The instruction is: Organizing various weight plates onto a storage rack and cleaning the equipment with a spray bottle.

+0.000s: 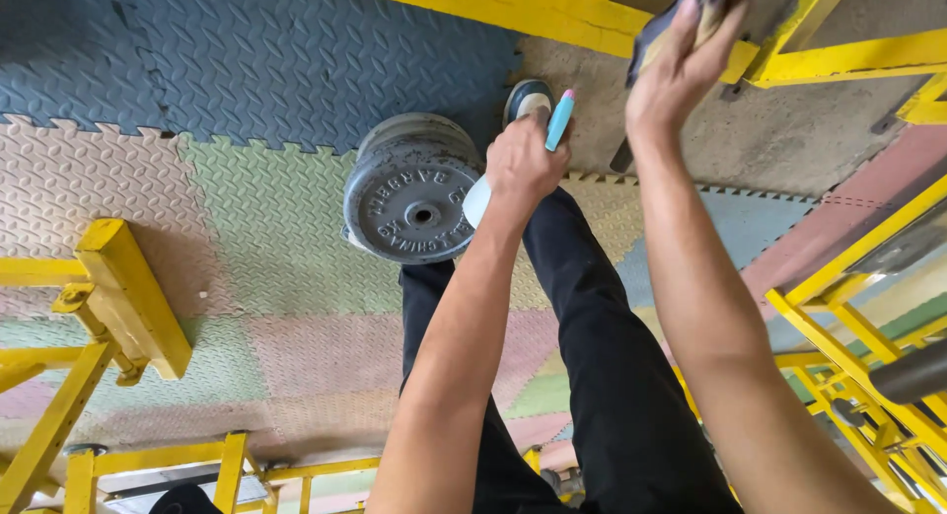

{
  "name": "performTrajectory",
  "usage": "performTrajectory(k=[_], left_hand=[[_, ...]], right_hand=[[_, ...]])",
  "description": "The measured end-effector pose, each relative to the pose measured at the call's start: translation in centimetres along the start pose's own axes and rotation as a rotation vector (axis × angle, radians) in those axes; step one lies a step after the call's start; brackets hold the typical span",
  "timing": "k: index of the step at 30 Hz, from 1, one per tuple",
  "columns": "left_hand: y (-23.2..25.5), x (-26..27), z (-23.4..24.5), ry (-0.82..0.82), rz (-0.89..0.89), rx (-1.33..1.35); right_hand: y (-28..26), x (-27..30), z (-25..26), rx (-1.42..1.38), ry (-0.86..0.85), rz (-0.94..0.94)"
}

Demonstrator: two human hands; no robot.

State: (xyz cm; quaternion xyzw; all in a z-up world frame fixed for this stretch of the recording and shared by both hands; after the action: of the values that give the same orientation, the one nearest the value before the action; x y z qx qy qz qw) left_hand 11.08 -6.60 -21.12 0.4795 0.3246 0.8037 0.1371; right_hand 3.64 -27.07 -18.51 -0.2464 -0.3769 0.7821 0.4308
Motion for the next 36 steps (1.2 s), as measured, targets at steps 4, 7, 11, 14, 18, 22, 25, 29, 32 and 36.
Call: performTrajectory(k=[4, 7, 11, 14, 18, 22, 25, 29, 32, 36], left_hand=[[-1.1, -1.0, 0.0, 0.047, -0.031, -0.010], [-1.7, -1.6, 1.5, 0.144, -0.077, 0.075], [-4.1, -2.4, 3.4, 0.192, -0.072, 0.157], [-4.3, -2.9, 5.4, 0.188, -0.118, 0.195], [-6.3, -4.4, 6.0, 0.158, -0.072, 0.272], [-6.5, -5.4, 5.9, 0.184, -0.087, 0.320], [-5.7, -5.9, 5.9, 0.190, -0.068, 0.338], [-4.8, -6.1, 5.0, 0.148, -0.042, 0.343], [-4.1, -6.1, 4.8, 0.144, -0.110, 0.342], [-4.0, -6.8, 4.6, 0.120, -0.075, 0.341]], right_hand=[[5.0, 3.9, -5.2, -0.026, -0.086, -0.284], [12.8, 5.4, -9.4, 0.173, -0.058, -0.143], [24.9, 3.4, -12.3, 0.108, 0.039, -0.451], [28.8, 1.6, -14.0, 0.173, -0.050, -0.482], [32.1, 0.4, -16.7, 0.263, -0.181, -0.516], [27.3, 6.6, -16.8, 0.702, -0.260, -0.208], [25.7, 12.5, -16.9, 0.760, -0.291, -0.122], [27.4, 10.6, -17.0, 0.813, -0.275, -0.364], [31.0, 0.9, -18.4, 0.847, -0.229, -0.263], [33.9, -3.3, -17.7, 0.591, -0.327, -0.501]])
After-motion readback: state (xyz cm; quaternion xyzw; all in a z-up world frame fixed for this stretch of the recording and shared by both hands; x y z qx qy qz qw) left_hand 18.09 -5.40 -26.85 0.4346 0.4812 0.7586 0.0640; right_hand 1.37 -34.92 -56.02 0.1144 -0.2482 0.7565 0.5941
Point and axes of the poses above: each hand's wrist, its own x-axis away from the middle knuckle, its own z-axis out of the back of the hand, y = z × x, the point moved 9 cm from there along -x, towards the middle knuckle
